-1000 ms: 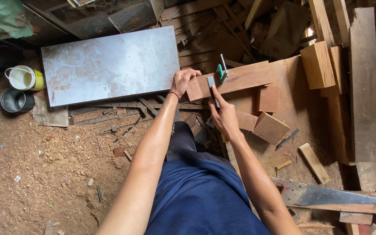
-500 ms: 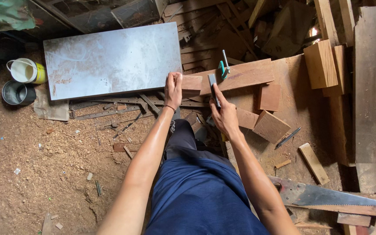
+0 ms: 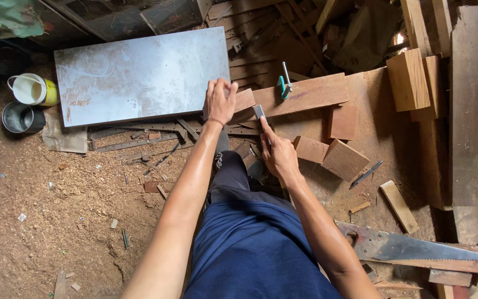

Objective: The person uses a chisel to carve and shape a small wooden block clamped to a workbench. They repeatedly remove wood shavings and adjust the block's position while continuing to chisel its edges and surfaces.

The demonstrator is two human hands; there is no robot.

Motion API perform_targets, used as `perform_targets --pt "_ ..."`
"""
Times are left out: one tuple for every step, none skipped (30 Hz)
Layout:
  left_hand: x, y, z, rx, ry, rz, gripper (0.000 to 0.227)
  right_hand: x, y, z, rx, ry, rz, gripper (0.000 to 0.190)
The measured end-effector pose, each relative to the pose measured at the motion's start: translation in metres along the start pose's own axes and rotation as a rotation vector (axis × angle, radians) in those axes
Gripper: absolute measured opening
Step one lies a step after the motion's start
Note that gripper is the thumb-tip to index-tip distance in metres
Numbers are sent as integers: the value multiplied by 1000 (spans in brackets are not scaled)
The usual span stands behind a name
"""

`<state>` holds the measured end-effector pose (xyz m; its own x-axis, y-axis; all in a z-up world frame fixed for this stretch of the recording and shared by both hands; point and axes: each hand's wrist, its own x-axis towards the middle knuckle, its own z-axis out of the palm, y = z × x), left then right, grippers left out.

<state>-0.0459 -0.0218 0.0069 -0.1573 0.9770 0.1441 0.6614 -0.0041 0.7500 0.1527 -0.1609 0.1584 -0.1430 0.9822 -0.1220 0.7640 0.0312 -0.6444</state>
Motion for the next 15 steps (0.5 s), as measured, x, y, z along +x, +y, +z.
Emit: perform_targets --pt "9 6 5 23 -51 -56 41 0 0 0 6 8 -6 57" --pt "18 15 11 45 -102 -112 41 1 -1 0 10 14 -13 58" --pt "24 23 13 67 -153 -168 42 2 -2 -1 15 21 -19 58" --pt "27 28 13 95 -190 -197 40 4 -4 -1 13 10 -5 58" --pt "29 32 12 124 -228 -227 40 6 -5 0 11 -1 9 58" --pt "30 36 12 154 -265 -255 41 8 -7 0 10 -11 22 57" --pt "29 40 12 170 -256 -270 45 8 -8 0 -7 -34 47 57" --pt "26 42 11 188 -245 -285 50 10 -9 0 -22 -58 70 56" --pt "25 44 11 205 -234 -300 54 11 -10 0 -37 -82 93 56" --pt "23 44 9 209 -217 -288 54 11 -10 1 -39 -66 80 56" --pt "23 45 7 213 -200 -276 54 10 -9 2 -41 -49 68 56" --pt "22 47 5 214 -181 -265 54 11 -9 3 -46 -33 54 56" --pt "22 49 4 233 -180 -268 54 12 -9 5 -50 -35 63 56" --pt "22 51 2 250 -180 -273 53 14 -9 7 -56 -37 71 56" --pt "22 53 2 268 -179 -278 53 15 -8 7 -61 -40 80 56"
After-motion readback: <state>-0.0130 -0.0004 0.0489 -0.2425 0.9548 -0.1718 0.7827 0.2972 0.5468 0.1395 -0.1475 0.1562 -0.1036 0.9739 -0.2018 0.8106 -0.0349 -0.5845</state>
